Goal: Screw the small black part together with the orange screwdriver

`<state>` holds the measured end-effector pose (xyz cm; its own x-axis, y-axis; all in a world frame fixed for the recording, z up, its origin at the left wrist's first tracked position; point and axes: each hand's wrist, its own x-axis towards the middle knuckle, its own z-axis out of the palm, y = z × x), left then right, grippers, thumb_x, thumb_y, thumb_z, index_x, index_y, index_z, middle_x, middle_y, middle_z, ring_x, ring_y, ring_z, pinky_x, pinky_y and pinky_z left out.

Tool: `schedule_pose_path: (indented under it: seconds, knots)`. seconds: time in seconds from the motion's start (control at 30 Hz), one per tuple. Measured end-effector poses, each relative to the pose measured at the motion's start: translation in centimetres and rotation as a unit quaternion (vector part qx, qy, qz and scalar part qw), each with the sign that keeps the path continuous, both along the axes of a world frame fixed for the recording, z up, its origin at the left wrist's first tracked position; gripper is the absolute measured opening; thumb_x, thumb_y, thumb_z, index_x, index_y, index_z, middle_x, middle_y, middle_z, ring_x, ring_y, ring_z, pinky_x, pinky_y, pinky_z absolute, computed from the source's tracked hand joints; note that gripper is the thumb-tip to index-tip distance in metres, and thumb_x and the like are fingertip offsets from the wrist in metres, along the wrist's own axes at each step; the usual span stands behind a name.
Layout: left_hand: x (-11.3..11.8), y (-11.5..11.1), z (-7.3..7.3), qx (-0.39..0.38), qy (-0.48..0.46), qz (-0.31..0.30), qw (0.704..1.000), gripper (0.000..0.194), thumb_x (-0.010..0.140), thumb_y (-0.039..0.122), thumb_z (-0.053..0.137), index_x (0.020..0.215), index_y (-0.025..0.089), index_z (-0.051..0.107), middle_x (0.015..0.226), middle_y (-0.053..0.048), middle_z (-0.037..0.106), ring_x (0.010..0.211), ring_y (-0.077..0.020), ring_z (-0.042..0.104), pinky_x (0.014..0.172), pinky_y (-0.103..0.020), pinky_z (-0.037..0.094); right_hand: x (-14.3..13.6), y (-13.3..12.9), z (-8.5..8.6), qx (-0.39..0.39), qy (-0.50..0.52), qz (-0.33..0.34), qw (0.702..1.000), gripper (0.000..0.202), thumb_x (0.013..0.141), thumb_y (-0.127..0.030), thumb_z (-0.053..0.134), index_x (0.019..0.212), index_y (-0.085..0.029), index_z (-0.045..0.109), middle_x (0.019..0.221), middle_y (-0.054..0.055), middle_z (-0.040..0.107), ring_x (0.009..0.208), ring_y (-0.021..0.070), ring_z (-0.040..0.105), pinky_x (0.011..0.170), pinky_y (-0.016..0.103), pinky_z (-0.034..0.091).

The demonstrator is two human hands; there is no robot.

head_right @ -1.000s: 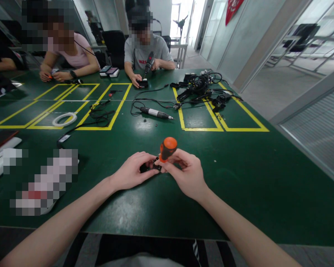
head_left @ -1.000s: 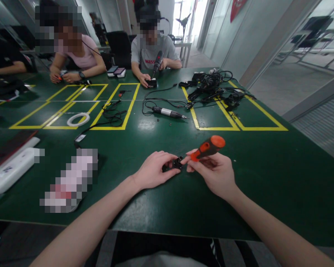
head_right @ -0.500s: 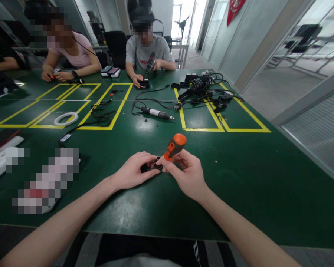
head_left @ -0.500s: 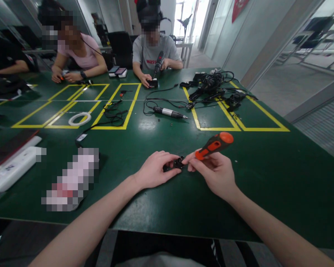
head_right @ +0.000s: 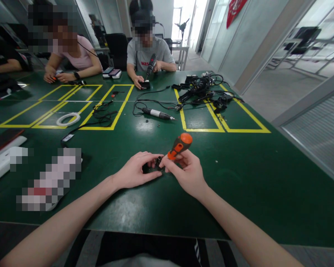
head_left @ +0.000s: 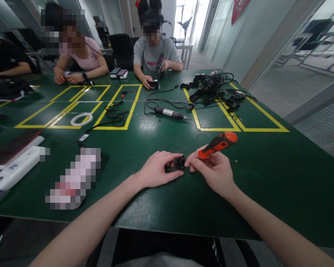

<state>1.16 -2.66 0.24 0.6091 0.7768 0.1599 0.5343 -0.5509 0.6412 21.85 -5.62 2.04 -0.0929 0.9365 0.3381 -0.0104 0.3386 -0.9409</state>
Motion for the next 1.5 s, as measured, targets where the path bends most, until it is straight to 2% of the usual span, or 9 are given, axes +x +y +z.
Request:
schedule_pose_path:
  seconds: [0.27,0.47,0.57,0.7,0.83,0.97,1.23,1.4,1.5]
  knots:
    - [0.06,0.05,-0.04,0.009,0.013,0.007,1.0,0.037,0.093,0.042,0.075,0.125,0.022,0.071,0.092,-0.002,0.074,0.086,-0.0195,0.067,0.086,-0.035,0.05,0.12,0.31,0.11,0.042,-0.029,-0.018,0.999,0.024,0.084,-0.04,0.086,0.074,-0.021,0.075,0.081,0.006,0.076,0.059,0.0155,0.065,0.054,0.031,0.06]
    - [0.15,0.04,0.06,0.008,0.012,0.007,1.0,0.031,0.095,0.038,0.073,0.12,0.022,0.072,0.091,-0.001,0.074,0.085,-0.019,0.067,0.085,-0.034,0.049,0.03,0.75,-0.38,0.01,-0.002,0.047,0.999,0.034,0.097,-0.052,0.07,0.095,-0.019,0.079,0.076,0.005,0.074,0.055,0.0152,0.068,0.052,0.03,0.061]
    - [0.17,0.04,0.04,0.008,0.014,0.007,1.0,0.029,0.095,0.039,0.071,0.118,0.021,0.073,0.089,-0.002,0.073,0.083,-0.0187,0.066,0.085,-0.034,0.049,-0.06,0.72,-0.43,0.004,0.023,0.056,0.998,0.032,0.097,-0.052,0.071,0.104,-0.021,0.073,0.079,0.003,0.077,0.056,0.0149,0.07,0.054,0.029,0.061]
    - [0.17,0.12,-0.04,0.011,0.017,0.009,1.0,0.028,0.095,0.039,0.071,0.117,0.021,0.072,0.089,-0.002,0.073,0.083,-0.0188,0.065,0.085,-0.034,0.049,-0.23,0.47,-0.32,0.011,0.041,0.033,0.999,0.028,0.093,-0.048,0.078,0.091,-0.023,0.065,0.074,0.001,0.077,0.052,0.013,0.066,0.051,0.027,0.058]
    - [0.16,0.17,-0.06,0.011,0.018,0.004,1.0,0.023,0.095,0.036,0.073,0.112,0.021,0.073,0.088,-0.001,0.071,0.083,-0.019,0.065,0.082,-0.033,0.047,-0.08,0.34,-0.03,0.02,-0.011,-0.009,1.0,0.028,0.088,-0.044,0.083,0.078,-0.021,0.07,0.079,0.004,0.076,0.053,0.0132,0.064,0.052,0.029,0.058]
    - [0.21,0.17,-0.08,0.012,0.01,0.005,1.0,0.018,0.093,0.033,0.076,0.105,0.019,0.072,0.087,0.0,0.07,0.082,-0.0185,0.064,0.08,-0.033,0.045,0.09,0.4,0.19,0.03,-0.026,-0.021,0.999,0.024,0.083,-0.037,0.088,0.074,-0.021,0.074,0.064,0.002,0.071,0.051,0.0151,0.065,0.05,0.029,0.057]
    - [0.46,0.13,0.07,-0.006,0.019,0.034,0.999,0.037,0.084,0.047,0.084,0.083,0.019,0.059,0.077,0.003,0.065,0.073,-0.0167,0.059,0.073,-0.03,0.041,-0.08,0.34,-0.11,0.018,0.016,0.016,1.0,0.029,0.091,-0.048,0.08,0.092,-0.02,0.075,0.077,0.005,0.079,0.054,0.0148,0.069,0.054,0.029,0.062]
    - [0.43,0.18,0.08,-0.008,0.008,0.02,1.0,0.036,0.083,0.045,0.086,0.101,0.02,0.067,0.082,0.003,0.068,0.077,-0.0176,0.062,0.077,-0.032,0.043,-0.1,0.09,0.06,0.013,-0.001,0.003,1.0,0.029,0.088,-0.046,0.083,0.086,-0.021,0.069,0.074,0.004,0.078,0.055,0.0148,0.068,0.055,0.029,0.061]
    - [0.33,0.23,0.02,-0.02,-0.015,0.019,1.0,0.055,0.08,0.038,0.089,0.126,0.02,0.064,0.085,0.003,0.069,0.079,-0.0172,0.064,0.079,-0.032,0.046,-0.11,0.17,0.19,0.013,-0.021,-0.002,1.0,0.03,0.09,-0.049,0.079,0.085,-0.021,0.069,0.076,0.005,0.078,0.055,0.0149,0.067,0.055,0.03,0.06]
